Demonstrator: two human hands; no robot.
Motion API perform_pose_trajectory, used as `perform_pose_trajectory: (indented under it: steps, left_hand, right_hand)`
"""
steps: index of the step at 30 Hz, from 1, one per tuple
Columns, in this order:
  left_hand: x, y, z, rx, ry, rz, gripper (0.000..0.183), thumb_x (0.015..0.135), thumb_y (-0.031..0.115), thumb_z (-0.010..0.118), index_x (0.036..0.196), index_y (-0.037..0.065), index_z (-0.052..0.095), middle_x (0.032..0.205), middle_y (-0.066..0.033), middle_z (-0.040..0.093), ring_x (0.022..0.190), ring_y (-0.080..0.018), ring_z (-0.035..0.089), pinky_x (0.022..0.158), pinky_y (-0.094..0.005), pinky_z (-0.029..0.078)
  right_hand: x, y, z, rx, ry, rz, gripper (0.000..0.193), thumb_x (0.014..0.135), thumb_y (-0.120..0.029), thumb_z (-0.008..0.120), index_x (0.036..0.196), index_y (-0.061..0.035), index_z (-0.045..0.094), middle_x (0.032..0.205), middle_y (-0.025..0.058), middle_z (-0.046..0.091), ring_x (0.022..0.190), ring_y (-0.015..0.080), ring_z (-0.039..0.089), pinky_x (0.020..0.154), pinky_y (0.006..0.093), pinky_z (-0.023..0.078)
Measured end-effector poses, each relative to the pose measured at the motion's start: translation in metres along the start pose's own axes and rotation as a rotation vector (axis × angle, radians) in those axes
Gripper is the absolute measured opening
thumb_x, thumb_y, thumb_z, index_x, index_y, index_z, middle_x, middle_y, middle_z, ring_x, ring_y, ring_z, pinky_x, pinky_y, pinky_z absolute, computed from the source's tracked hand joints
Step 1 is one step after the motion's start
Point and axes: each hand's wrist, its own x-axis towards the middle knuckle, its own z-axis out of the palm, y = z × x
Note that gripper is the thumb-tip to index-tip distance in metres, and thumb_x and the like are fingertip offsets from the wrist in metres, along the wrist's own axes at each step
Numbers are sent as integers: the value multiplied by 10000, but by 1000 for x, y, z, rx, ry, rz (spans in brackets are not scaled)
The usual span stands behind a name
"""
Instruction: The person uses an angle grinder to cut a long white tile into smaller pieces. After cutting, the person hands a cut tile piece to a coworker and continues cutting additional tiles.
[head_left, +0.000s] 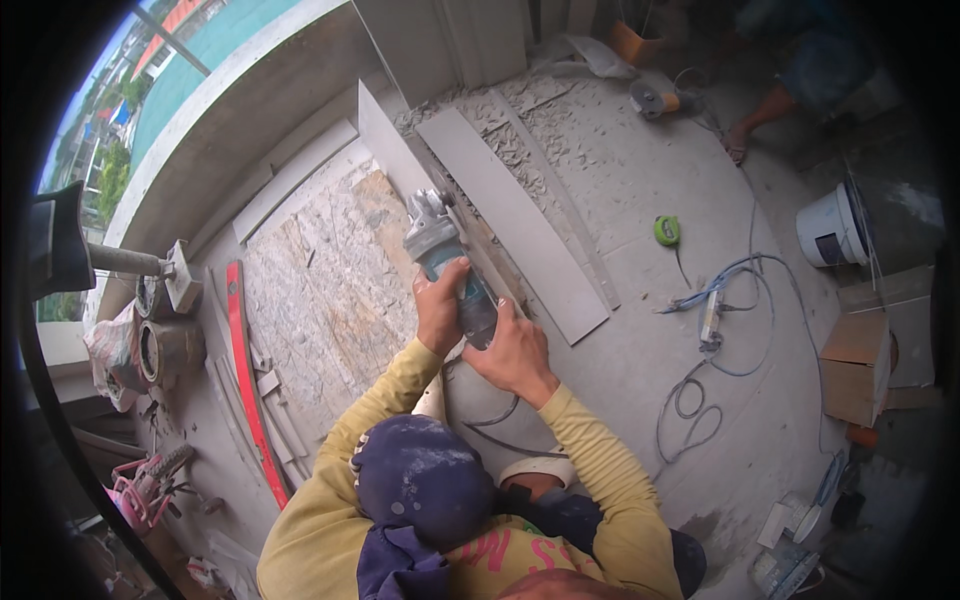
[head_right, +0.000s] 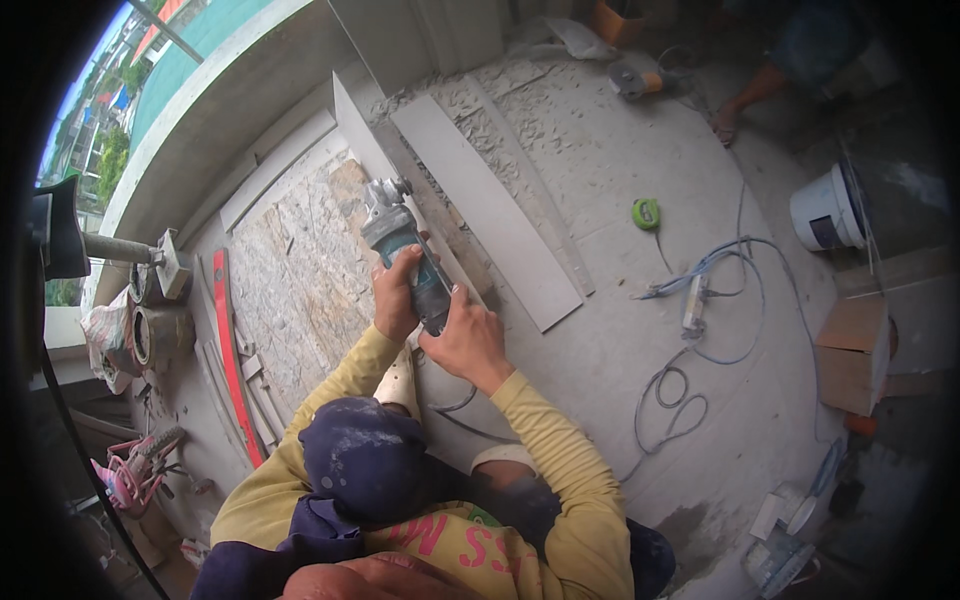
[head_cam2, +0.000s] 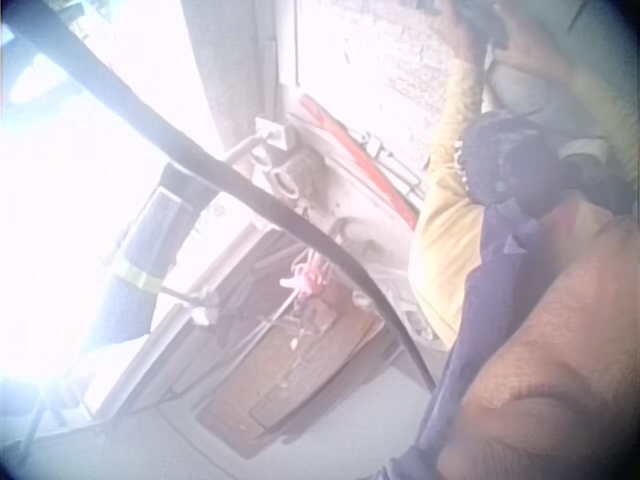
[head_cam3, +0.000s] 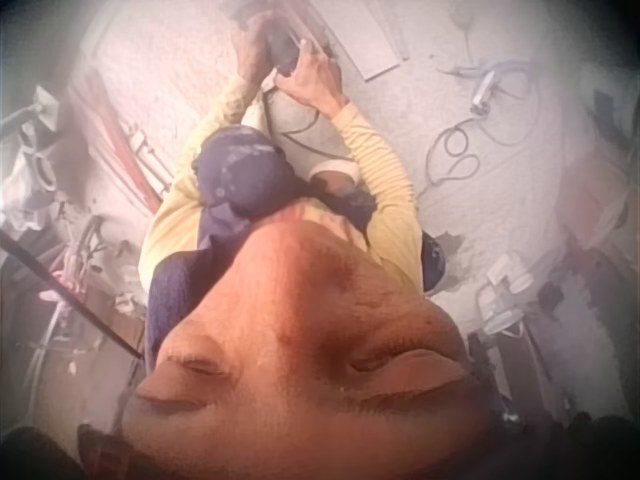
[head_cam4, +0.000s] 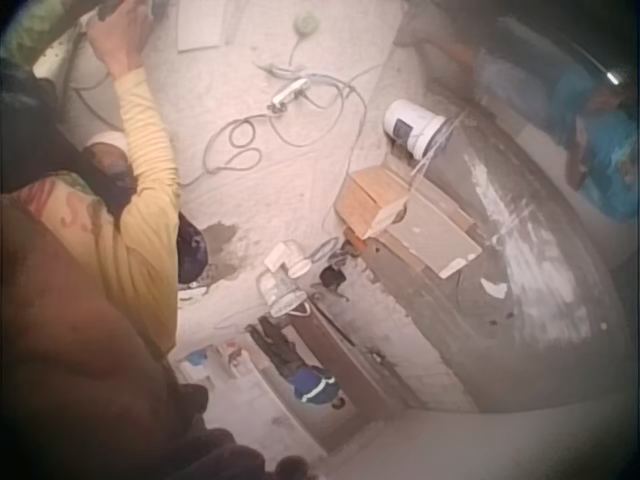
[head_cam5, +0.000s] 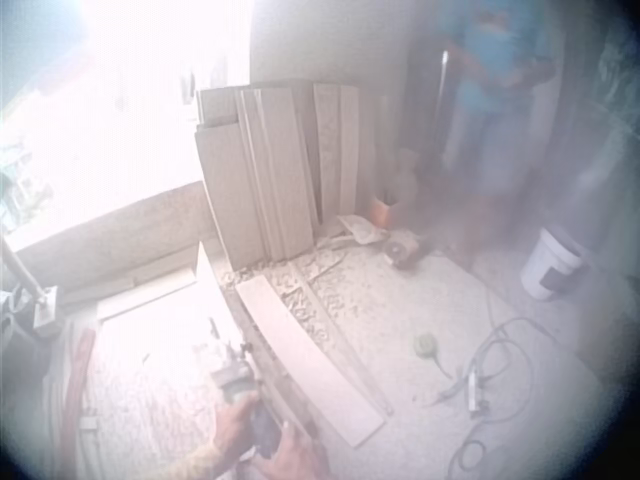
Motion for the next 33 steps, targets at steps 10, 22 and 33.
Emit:
perform_pose_trajectory:
  steps: [10,22,33]
  left_hand:
    - [16,47,19,-15,-78,-16,379,1018,255,700,1260,-35,669,997,-140,749,860,-229,749,795,-379,659]
    - [1,97,-74,-114,-41,33,466,990,300,698,1283,-61,664,1063,-204,767,915,-261,775,820,-384,668]
    - [3,81,-115,-123,139,-47,505,971,286,727,1334,-55,639,1151,-174,749,1036,-284,770,866,-429,684]
  right_hand:
    - [10,-28,-27,118,129,-172,956,873,-386,815,1530,154,378,1194,359,690,1045,491,736,894,547,596]
    - [55,31,10,-72,-11,148,404,945,-308,773,1138,32,668,1091,278,739,1027,499,706,900,569,565]
    - [61,40,13,-45,150,1,314,953,-241,796,825,5,648,719,259,668,713,502,679,650,558,513]
